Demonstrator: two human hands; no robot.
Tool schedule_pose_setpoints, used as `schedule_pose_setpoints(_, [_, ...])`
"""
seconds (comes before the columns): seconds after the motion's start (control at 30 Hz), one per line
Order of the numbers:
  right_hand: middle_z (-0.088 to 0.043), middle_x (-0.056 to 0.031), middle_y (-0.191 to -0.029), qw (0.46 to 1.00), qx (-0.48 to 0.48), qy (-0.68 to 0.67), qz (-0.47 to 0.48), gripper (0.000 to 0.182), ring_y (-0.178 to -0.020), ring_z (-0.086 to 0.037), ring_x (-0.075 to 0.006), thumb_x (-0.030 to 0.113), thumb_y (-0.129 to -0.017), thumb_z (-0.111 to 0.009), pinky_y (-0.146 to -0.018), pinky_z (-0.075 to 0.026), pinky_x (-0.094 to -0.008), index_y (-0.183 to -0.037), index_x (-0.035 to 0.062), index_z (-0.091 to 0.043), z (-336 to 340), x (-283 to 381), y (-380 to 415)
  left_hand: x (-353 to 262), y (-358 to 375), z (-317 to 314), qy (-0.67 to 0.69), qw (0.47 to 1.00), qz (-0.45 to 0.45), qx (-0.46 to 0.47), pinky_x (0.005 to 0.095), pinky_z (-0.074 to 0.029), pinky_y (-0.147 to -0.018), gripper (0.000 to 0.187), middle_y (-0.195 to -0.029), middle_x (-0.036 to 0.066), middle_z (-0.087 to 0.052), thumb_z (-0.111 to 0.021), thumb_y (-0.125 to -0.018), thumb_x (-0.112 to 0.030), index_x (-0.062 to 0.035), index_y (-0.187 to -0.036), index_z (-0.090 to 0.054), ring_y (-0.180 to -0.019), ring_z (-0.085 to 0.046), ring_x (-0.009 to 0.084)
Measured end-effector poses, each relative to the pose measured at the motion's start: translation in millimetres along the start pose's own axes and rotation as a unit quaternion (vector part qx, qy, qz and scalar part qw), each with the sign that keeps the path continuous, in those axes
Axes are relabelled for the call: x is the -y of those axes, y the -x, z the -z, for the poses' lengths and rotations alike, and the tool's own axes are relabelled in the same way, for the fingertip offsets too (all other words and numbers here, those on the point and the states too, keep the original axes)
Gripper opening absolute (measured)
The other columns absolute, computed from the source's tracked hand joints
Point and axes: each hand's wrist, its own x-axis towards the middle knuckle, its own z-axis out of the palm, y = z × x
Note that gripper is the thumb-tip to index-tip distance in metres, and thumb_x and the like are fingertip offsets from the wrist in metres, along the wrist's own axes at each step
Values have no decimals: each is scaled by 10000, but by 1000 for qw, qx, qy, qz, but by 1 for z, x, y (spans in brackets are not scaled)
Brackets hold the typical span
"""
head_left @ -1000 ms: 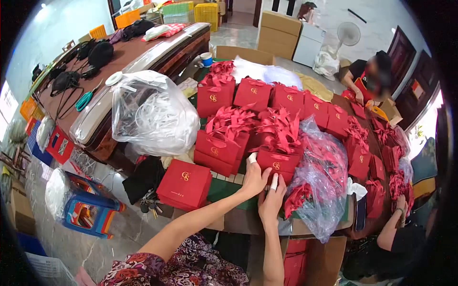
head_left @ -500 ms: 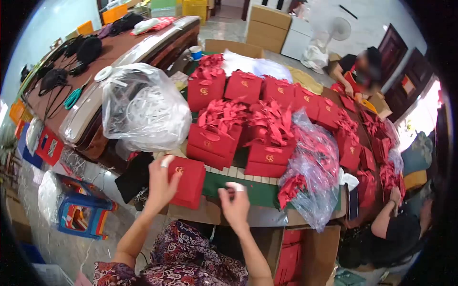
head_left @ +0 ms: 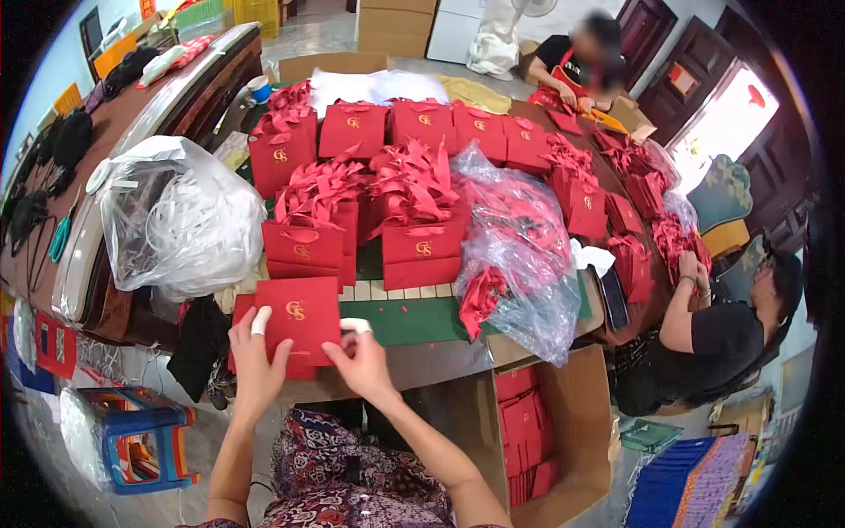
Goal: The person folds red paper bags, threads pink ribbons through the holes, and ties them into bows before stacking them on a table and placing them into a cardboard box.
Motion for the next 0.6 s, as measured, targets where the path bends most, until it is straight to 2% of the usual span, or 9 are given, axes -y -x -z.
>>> schedule_pose_setpoints(0.03, [-609, -36, -801, 1000, 1, -1, 7, 451, -677, -594, -103, 221, -871, -762, -599, -512, -283, -1211, 20, -545, 16, 0, 4, -7, 0, -4, 7, 1000, -19, 11, 476, -336, -1089, 623, -1379, 244, -450, -712, -832, -102, -18, -1391, -451, -1260, -418, 414])
schedule_pose_setpoints(0.1, [-584, -11, -826, 990, 12, -122, -67, 424, -683, -582, -80, 153, -897, -733, -561, -505, -240, -1239, 31, -514, 40, -22, 16, -29, 3, -12, 30, 997, -50, 55, 494, -360, -1031, 628, -1350, 237, -461, -742, -800, -154, 2, -1351, -484, -1201, -438, 423])
schedule_pose_setpoints(0.17, [-563, 2, -844, 981, 17, -173, -88, 414, -689, -576, -67, 102, -911, -709, -536, -499, -207, -1257, 43, -489, 68, -33, 32, -51, 10, -25, 28, 990, -92, 101, 477, -357, -1068, 659, -1355, 232, -463, -763, -773, -131, -21, -1362, -488, -1225, -440, 414])
schedule_pose_setpoints(0.3, [-587, -23, -828, 988, -73, -91, -106, 426, -688, -590, -71, 141, -894, -738, -534, -526, -226, -1239, 26, -515, 102, -43, 61, -74, 26, -59, 37, 963, -189, 188, 501, -374, -1056, 642, -1367, 219, -455, -782, -763, -199, -22, -1327, -531, -1249, -427, 416])
schedule_pose_setpoints(0.33, [-609, -56, -837, 986, -88, -77, -121, 392, -682, -622, -121, 183, -913, -715, -574, -537, -274, -1228, 15, -553, 107, -39, 66, -75, 30, -68, 39, 958, -195, 204, 500, -375, -1057, 638, -1370, 214, -454, -778, -769, -217, -27, -1328, -534, -1258, -422, 414])
schedule_pose_setpoints(0.37, [-609, -56, -837, 985, -90, -77, -124, 392, -682, -622, -121, 183, -913, -715, -574, -537, -274, -1228, 15, -553, 113, -40, 69, -76, 35, -77, 41, 953, -201, 221, 498, -375, -1059, 635, -1374, 208, -453, -774, -776, -235, -31, -1328, -537, -1266, -417, 413])
schedule_pose_setpoints(0.43, [-621, -117, -859, 980, -106, 167, -9, 317, -690, -646, -220, 223, -934, -673, -625, -526, -345, -1177, 27, -623, 125, -36, 74, -77, 39, -85, 28, 950, -201, 235, 497, -379, -1054, 636, -1383, 206, -447, -769, -782, -253, -41, -1335, -538, -1278, -411, 408])
schedule_pose_setpoints(0.47, [-609, -166, -903, 972, -126, 195, -22, 248, -724, -638, -315, 223, -954, -621, -672, -502, -400, -1124, 51, -678, 132, -32, 75, -78, 39, -85, 28, 951, -205, 231, 497, -388, -1039, 607, -1366, 200, -463, -764, -787, -240, -41, -1319, -550, -1262, -424, 403])
schedule_pose_setpoints(0.6, [-591, -159, -986, 919, -212, 321, 85, 228, -890, -600, -345, 60, -892, -614, -757, -489, -422, -1104, 81, -696, 165, -44, 57, -76, 22, -83, 80, 952, -190, 227, 484, -418, -986, 494, -1286, 179, -526, -736, -811, -189, -31, -1255, -590, -1191, -475, 387])
